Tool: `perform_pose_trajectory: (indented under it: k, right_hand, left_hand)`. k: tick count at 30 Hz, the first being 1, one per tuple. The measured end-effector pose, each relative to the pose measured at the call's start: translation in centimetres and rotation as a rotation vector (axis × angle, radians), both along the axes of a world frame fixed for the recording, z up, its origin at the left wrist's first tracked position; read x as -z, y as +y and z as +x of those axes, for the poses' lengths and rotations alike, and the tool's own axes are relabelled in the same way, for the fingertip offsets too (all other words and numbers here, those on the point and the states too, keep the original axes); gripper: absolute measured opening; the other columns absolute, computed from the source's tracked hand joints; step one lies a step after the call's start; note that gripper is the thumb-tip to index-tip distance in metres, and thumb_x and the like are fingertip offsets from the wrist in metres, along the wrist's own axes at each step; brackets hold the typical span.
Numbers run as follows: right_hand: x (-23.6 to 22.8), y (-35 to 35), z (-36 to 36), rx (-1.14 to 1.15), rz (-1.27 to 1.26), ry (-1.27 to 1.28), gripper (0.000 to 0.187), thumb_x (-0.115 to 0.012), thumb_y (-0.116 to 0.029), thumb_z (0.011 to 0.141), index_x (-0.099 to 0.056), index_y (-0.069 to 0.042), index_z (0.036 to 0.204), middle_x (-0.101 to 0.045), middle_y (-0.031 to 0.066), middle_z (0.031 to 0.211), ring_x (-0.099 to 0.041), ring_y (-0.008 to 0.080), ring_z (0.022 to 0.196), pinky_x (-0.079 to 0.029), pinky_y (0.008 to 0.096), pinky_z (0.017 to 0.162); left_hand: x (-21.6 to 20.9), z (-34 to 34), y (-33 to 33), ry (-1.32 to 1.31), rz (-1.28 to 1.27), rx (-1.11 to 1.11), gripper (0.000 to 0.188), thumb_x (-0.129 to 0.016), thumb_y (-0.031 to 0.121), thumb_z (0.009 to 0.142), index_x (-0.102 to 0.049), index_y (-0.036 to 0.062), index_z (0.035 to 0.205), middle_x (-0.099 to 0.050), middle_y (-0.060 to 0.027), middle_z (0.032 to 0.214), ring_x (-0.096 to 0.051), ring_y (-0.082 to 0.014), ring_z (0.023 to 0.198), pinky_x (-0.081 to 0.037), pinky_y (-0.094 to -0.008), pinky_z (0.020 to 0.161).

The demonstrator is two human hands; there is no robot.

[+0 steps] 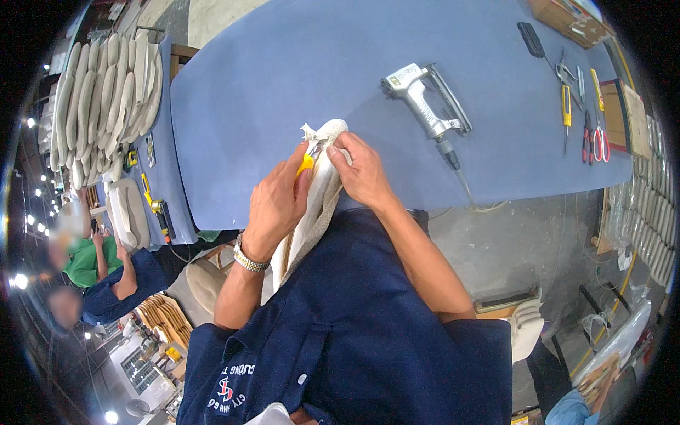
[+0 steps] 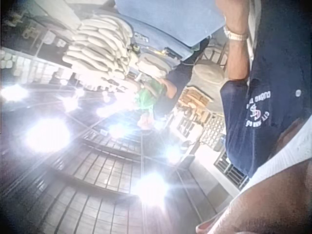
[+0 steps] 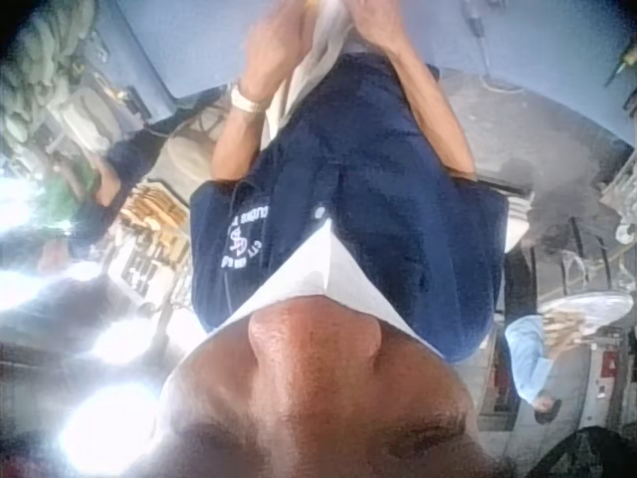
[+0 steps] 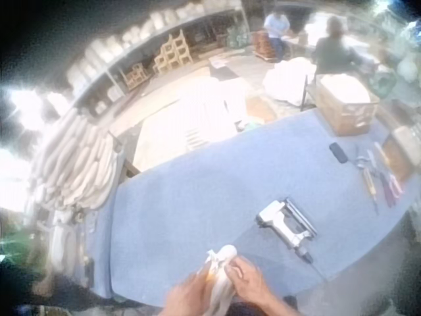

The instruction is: The person assembles a cushion by wrapping fabric around a foam insert, using a staple gun to secure the fabric and a utility knife to trim excess material. The person repeatedly folds, staples, and trims the fabric edges to complete the cushion.

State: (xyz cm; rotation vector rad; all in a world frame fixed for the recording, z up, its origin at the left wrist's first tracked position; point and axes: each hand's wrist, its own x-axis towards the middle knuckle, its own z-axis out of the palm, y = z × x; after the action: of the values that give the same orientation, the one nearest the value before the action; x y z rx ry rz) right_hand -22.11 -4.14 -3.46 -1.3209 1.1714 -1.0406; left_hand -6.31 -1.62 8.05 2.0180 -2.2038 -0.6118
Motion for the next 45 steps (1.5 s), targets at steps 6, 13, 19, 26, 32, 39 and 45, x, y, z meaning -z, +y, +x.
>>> perform_pose_trajectory:
  k: [6, 13, 19, 26, 32, 39, 45]
  right_hand:
    - [0.3, -0.7, -0.2, -0.026, 0.027, 0.015, 0.022, -0.062, -0.022, 0.100, -0.061, 0.000, 0.104, -0.064, 0.0180, 0.097, -0.064, 0.0370, 0.091, -0.050, 0.0413, 0.082]
    - [0.2, -0.6, -0.1, 0.000, 0.001, 0.017, 0.025, -0.061, -0.025, 0.104, -0.058, -0.001, 0.097, -0.059, 0.0106, 0.084, -0.056, 0.0209, 0.080, -0.048, 0.0353, 0.075]
    - [0.5, -0.7, -0.1, -0.003, 0.017, -0.001, 0.028, -0.061, -0.027, 0.104, -0.057, -0.001, 0.096, -0.056, 0.0080, 0.080, -0.053, 0.0170, 0.078, -0.047, 0.0348, 0.074]
    - [1.4, -0.5, -0.1, -0.014, 0.112, -0.054, 0.023, -0.061, -0.024, 0.103, -0.060, -0.001, 0.099, -0.063, 0.0112, 0.088, -0.060, 0.0216, 0.083, -0.049, 0.0357, 0.077]
    - [1.7, -0.3, -0.5, -0.002, 0.119, -0.015, 0.020, -0.061, -0.022, 0.102, -0.061, -0.001, 0.100, -0.067, 0.0126, 0.090, -0.063, 0.0212, 0.086, -0.050, 0.0359, 0.081]
    - [3.0, -0.2, -0.3, 0.027, -0.039, -0.091, 0.020, -0.062, -0.022, 0.105, -0.059, -0.006, 0.094, -0.052, -0.0036, 0.078, -0.046, 0.0072, 0.072, -0.042, 0.0272, 0.063]
    - [2.7, 0.0, -0.5, -0.006, 0.062, -0.088, 0.020, -0.061, -0.023, 0.106, -0.059, -0.007, 0.095, -0.054, -0.0041, 0.080, -0.047, 0.0054, 0.075, -0.042, 0.0252, 0.067]
  left_hand:
    - [0.8, 0.1, -0.5, 0.025, -0.035, 0.023, 0.043, -0.061, 0.020, 0.102, -0.058, 0.0089, 0.143, -0.067, -0.0152, 0.085, -0.066, -0.0369, 0.073, -0.052, -0.0473, 0.065]
    - [0.9, 0.1, -0.6, 0.006, -0.038, 0.019, 0.041, -0.061, 0.021, 0.102, -0.059, 0.0084, 0.141, -0.067, -0.0147, 0.085, -0.067, -0.0371, 0.073, -0.053, -0.0476, 0.064]
    - [1.1, 0.3, -0.6, -0.003, -0.042, 0.031, 0.040, -0.060, 0.022, 0.103, -0.058, 0.0099, 0.141, -0.067, -0.0138, 0.087, -0.068, -0.0378, 0.076, -0.053, -0.0482, 0.064]
    - [0.5, -0.3, -1.0, -0.118, -0.011, 0.066, 0.041, -0.058, 0.025, 0.104, -0.054, 0.0128, 0.142, -0.069, -0.0126, 0.089, -0.068, -0.0389, 0.072, -0.055, -0.0493, 0.060]
    - [1.2, 0.1, -1.2, -0.145, -0.095, 0.188, 0.037, -0.058, 0.024, 0.103, -0.056, 0.0048, 0.134, -0.071, -0.0129, 0.085, -0.072, -0.0351, 0.066, -0.057, -0.0440, 0.054]
    - [0.9, 0.0, -1.2, -0.163, -0.102, 0.262, 0.034, -0.059, 0.021, 0.102, -0.058, -0.0014, 0.127, -0.071, -0.0154, 0.078, -0.073, -0.0337, 0.064, -0.058, -0.0428, 0.052]
    - [1.1, 0.6, -1.1, -0.108, -0.016, 0.228, 0.042, -0.058, 0.025, 0.103, -0.057, 0.0015, 0.137, -0.073, -0.0182, 0.087, -0.072, -0.0374, 0.072, -0.058, -0.0473, 0.064]
